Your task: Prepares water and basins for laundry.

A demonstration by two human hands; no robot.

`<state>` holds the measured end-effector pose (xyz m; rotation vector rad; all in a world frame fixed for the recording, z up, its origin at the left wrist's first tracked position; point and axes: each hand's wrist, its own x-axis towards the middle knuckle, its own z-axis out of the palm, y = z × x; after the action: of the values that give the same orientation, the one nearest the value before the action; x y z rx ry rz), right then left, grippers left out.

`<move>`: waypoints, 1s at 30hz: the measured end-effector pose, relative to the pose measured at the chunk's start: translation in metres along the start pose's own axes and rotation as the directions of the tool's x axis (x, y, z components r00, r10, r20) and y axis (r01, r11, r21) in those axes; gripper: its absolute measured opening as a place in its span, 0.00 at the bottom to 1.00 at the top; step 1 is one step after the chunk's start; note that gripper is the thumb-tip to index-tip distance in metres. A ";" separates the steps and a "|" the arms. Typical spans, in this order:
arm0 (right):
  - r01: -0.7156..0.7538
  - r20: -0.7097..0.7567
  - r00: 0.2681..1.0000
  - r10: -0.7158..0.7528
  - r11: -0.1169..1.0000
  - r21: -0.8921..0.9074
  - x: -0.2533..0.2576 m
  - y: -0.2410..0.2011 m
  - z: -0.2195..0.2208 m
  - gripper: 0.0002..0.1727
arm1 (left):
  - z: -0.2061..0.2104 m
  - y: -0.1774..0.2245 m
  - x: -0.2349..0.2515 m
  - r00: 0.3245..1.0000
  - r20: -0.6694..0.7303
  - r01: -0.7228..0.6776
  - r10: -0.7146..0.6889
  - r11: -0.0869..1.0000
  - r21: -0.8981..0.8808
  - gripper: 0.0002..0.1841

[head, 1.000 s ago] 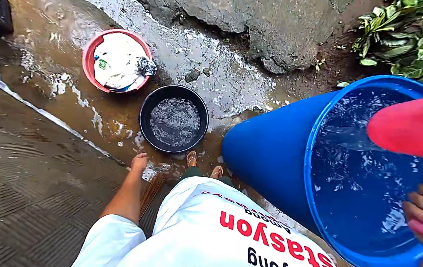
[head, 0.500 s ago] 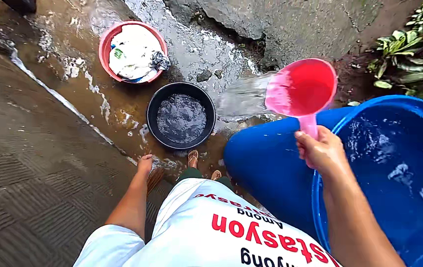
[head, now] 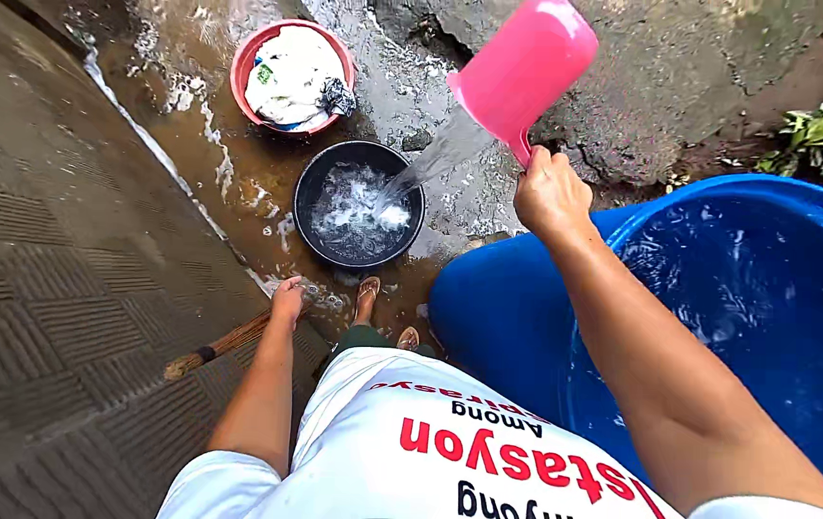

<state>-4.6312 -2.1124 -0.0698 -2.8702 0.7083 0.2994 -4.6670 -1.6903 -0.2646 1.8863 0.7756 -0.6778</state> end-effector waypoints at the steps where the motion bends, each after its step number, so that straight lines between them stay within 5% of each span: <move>1: 0.012 -0.013 1.000 -0.012 1.000 0.002 -0.004 0.004 -0.006 0.26 | 0.003 -0.005 -0.007 1.000 0.003 -0.010 0.010 1.000 -0.001 0.21; 4: 0.016 -0.082 0.997 -0.008 0.995 0.102 -0.036 0.030 -0.032 0.27 | 0.006 -0.019 -0.025 0.999 0.005 -0.040 0.040 0.999 -0.007 0.21; 8: -0.176 -0.210 0.946 0.246 0.936 0.304 -0.108 0.127 -0.051 0.28 | 0.004 -0.036 -0.049 0.998 -0.015 -0.056 0.056 0.998 -0.012 0.20; 12: -0.469 -0.232 0.818 0.527 0.844 0.262 -0.185 0.247 -0.030 0.33 | -0.003 -0.059 -0.055 0.998 -0.042 -0.051 0.052 0.998 0.038 0.20; 16: -0.685 -0.133 0.704 0.698 0.716 0.134 -0.229 0.320 0.014 0.33 | -0.003 -0.074 -0.064 0.998 -0.050 -0.031 0.034 0.997 0.075 0.20; 20: -0.672 0.085 0.741 0.666 0.736 0.085 -0.227 0.336 0.061 0.32 | -0.001 -0.078 -0.071 0.998 -0.050 -0.041 0.046 0.994 0.104 0.20; 23: -0.591 0.154 0.803 0.576 0.734 0.336 -0.213 0.334 0.082 0.27 | -0.001 -0.080 -0.075 0.998 -0.042 -0.048 0.054 0.991 0.122 0.20; 26: -0.511 0.175 0.779 0.603 0.447 0.734 -0.215 0.334 0.088 0.22 | -0.003 -0.087 -0.073 0.999 -0.028 -0.037 0.041 0.990 0.133 0.20; 28: -0.360 0.272 0.783 0.560 0.051 0.932 -0.221 0.343 0.087 0.09 | -0.005 -0.096 -0.070 0.999 -0.028 -0.019 0.023 0.990 0.137 0.20; 30: -0.223 0.321 0.835 0.447 -0.259 0.940 -0.232 0.347 0.076 0.18 | -0.007 -0.106 -0.066 1.000 -0.029 0.007 -0.003 0.990 0.140 0.20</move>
<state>-5.0089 -2.2967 -0.1295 -1.0159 1.0851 -0.3641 -4.7882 -1.6623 -0.2731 2.0259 0.7684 -0.7257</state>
